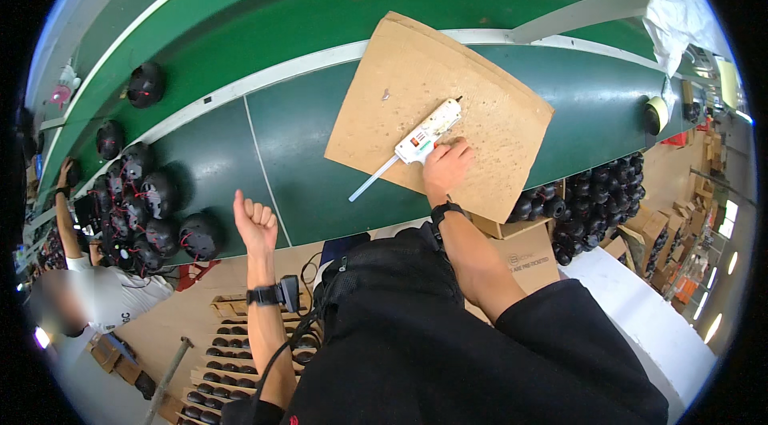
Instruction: Applying hot glue to small plastic components and stacking assembled units on an industrial line.
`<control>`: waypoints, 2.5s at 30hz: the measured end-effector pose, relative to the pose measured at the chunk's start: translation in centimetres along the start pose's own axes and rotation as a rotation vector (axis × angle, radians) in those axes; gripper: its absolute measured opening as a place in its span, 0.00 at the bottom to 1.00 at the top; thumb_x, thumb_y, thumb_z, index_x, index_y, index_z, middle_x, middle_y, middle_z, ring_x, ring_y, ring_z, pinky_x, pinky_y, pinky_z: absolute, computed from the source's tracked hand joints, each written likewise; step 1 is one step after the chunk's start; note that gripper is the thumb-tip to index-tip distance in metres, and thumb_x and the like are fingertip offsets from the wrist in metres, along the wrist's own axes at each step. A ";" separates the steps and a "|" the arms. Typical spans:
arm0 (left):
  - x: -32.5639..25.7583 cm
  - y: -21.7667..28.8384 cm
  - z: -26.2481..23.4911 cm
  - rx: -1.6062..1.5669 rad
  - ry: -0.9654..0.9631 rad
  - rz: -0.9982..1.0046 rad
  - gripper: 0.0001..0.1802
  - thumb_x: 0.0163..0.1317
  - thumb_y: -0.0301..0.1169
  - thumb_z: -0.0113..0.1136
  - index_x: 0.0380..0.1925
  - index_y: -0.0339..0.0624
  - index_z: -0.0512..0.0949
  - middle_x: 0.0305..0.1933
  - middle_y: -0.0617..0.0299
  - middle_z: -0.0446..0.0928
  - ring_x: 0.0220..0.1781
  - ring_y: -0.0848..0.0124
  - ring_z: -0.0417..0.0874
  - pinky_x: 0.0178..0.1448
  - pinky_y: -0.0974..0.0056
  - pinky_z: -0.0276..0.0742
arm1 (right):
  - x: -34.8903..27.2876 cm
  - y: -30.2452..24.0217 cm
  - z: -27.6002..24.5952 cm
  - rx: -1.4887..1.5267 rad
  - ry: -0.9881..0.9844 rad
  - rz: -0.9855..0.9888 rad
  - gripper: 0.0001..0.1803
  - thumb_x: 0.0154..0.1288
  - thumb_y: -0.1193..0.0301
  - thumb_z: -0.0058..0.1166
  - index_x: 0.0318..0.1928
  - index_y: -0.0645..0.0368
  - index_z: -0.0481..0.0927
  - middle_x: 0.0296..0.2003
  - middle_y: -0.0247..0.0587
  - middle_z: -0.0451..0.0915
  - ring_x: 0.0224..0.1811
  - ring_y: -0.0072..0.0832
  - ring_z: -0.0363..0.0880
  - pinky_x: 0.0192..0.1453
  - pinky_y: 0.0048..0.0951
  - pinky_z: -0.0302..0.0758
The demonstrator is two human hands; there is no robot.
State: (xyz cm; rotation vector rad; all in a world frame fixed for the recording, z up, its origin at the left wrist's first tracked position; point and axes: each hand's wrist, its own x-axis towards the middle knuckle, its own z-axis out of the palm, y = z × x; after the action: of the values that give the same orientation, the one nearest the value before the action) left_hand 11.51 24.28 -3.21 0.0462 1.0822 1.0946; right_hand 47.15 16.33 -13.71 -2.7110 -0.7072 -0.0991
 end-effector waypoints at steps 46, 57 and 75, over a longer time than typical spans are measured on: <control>0.2 0.9 -13.4 2.141 0.283 0.026 0.78 0.35 0.49 0.84 0.78 0.53 0.35 0.81 0.39 0.31 0.80 0.34 0.38 0.72 0.32 0.61 | 4.0 6.1 -1.7 0.269 -0.492 -0.391 0.18 0.60 0.71 0.52 0.52 0.56 0.73 0.47 0.52 0.72 0.46 0.50 0.78 0.50 0.46 0.75; -1.6 -2.0 -9.7 2.374 -0.205 0.336 0.76 0.30 0.49 0.85 0.78 0.64 0.43 0.81 0.40 0.31 0.80 0.34 0.37 0.73 0.30 0.57 | 4.9 5.9 -2.8 0.387 -0.555 -0.312 0.14 0.59 0.71 0.53 0.45 0.58 0.81 0.38 0.47 0.77 0.41 0.40 0.80 0.47 0.39 0.77; -1.5 -2.1 -9.6 2.295 -0.207 0.439 0.74 0.26 0.44 0.87 0.76 0.66 0.50 0.82 0.44 0.36 0.81 0.40 0.40 0.74 0.35 0.57 | 8.4 6.6 -3.1 0.621 -0.697 0.005 0.07 0.52 0.74 0.52 0.21 0.61 0.81 0.19 0.42 0.80 0.23 0.31 0.78 0.32 0.30 0.74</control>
State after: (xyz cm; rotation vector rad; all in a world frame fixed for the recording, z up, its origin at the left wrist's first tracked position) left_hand 5.97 17.74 -8.27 2.1650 1.5919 -0.3529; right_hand 57.70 13.78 -11.54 -2.1044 -0.7426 0.9417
